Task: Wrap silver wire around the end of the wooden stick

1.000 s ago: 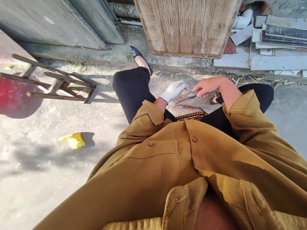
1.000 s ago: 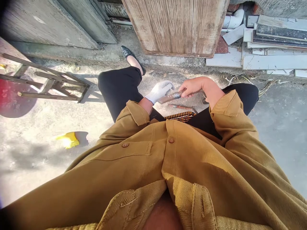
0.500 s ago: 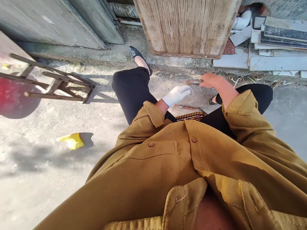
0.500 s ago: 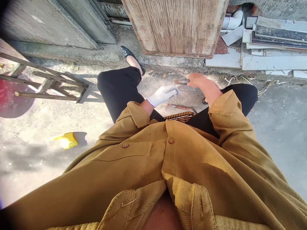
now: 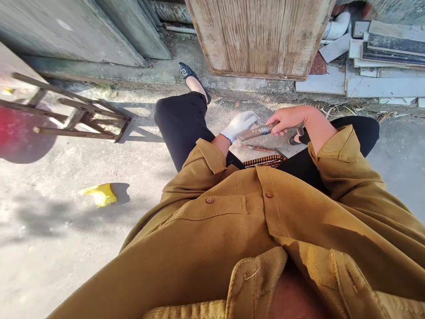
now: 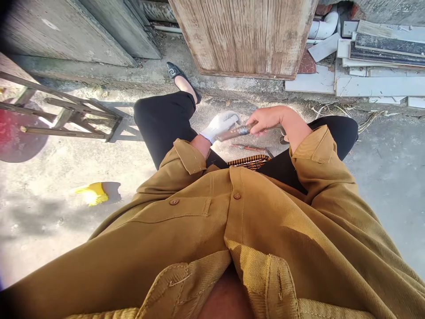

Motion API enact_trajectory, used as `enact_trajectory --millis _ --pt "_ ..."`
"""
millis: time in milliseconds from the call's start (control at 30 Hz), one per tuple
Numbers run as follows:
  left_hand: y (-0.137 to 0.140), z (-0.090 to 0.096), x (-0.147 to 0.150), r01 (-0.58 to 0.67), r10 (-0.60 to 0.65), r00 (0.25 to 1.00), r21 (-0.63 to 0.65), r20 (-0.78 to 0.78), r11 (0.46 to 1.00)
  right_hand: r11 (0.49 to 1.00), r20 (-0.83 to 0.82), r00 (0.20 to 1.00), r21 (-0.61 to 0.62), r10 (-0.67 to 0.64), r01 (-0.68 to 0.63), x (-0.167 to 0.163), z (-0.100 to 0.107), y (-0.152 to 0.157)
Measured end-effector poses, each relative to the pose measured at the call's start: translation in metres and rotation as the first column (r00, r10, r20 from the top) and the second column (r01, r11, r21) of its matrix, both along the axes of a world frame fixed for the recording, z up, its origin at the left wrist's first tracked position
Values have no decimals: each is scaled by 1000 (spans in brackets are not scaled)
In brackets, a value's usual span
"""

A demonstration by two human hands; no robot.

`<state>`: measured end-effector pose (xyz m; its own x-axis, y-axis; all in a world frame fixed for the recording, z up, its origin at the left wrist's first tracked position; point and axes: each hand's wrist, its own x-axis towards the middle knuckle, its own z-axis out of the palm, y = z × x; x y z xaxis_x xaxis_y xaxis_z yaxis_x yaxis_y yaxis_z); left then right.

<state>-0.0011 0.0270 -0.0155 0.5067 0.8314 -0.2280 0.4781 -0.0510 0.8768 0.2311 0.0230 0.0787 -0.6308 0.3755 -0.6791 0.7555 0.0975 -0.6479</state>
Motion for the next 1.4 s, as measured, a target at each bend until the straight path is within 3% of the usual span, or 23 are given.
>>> enact_trajectory --millis 67,100,200,267,333,400,467,567,667,800,1000,1100,1167,1233,1300,1333,1367,1400 --pt "-3 -4 3 -35 34 999 -49 -20 998 978 -39 985 120 -167 171 3 9 0" --pt "-6 -5 5 25 -25 1000 -77 1 997 943 -50 962 193 -268 273 5 12 1" --pt "-17 -1 7 156 -157 988 -65 -5 986 761 -72 839 385 -539 522 10 10 6" --pt "-21 4 7 202 -202 979 7 -38 979 685 -25 786 474 -618 553 14 0 12" --pt "-20 7 6 210 -205 977 70 -66 975 718 125 804 544 -582 435 16 -12 17" --pt "-17 8 4 175 -166 982 103 -88 979 837 336 838 496 -430 230 14 -22 18" --pt "-12 7 1 113 -101 990 116 -100 987 952 457 867 299 -199 62 8 -26 15" --pt "-8 5 -3 50 -42 996 110 -77 993 997 378 925 38 42 -61 -3 -25 8" --pt "-7 2 -3 39 -35 997 53 -74 998 992 234 964 -23 128 -126 -7 -19 3" --pt "-3 -8 1 11 -15 994 -37 -108 999 997 87 993 -7 77 -76 3 -11 6" --pt "4 -35 4 70 -55 992 -135 114 988 1000 97 995 25 17 -19 18 1 10" --pt "-3 -31 6 94 -70 990 -194 124 976 996 44 997 62 -62 60 18 8 8" --pt "-11 -21 7 148 -122 983 -194 140 970 960 -22 974 167 -224 224 16 9 7" --pt "-19 -8 7 235 -206 965 -188 161 954 847 -79 901 313 -427 429 14 3 10" --pt "-24 2 7 260 -238 961 -171 139 950 721 -72 819 435 -569 539 14 -6 15" --pt "-25 6 8 259 -242 963 -152 122 954 692 -25 800 486 -599 534 15 -11 17" --pt "-26 9 8 250 -237 966 -130 107 960 699 57 800 527 -597 483 16 -16 20" --pt "-25 12 8 231 -222 971 -108 94 967 739 167 812 544 -560 398 16 -21 21"
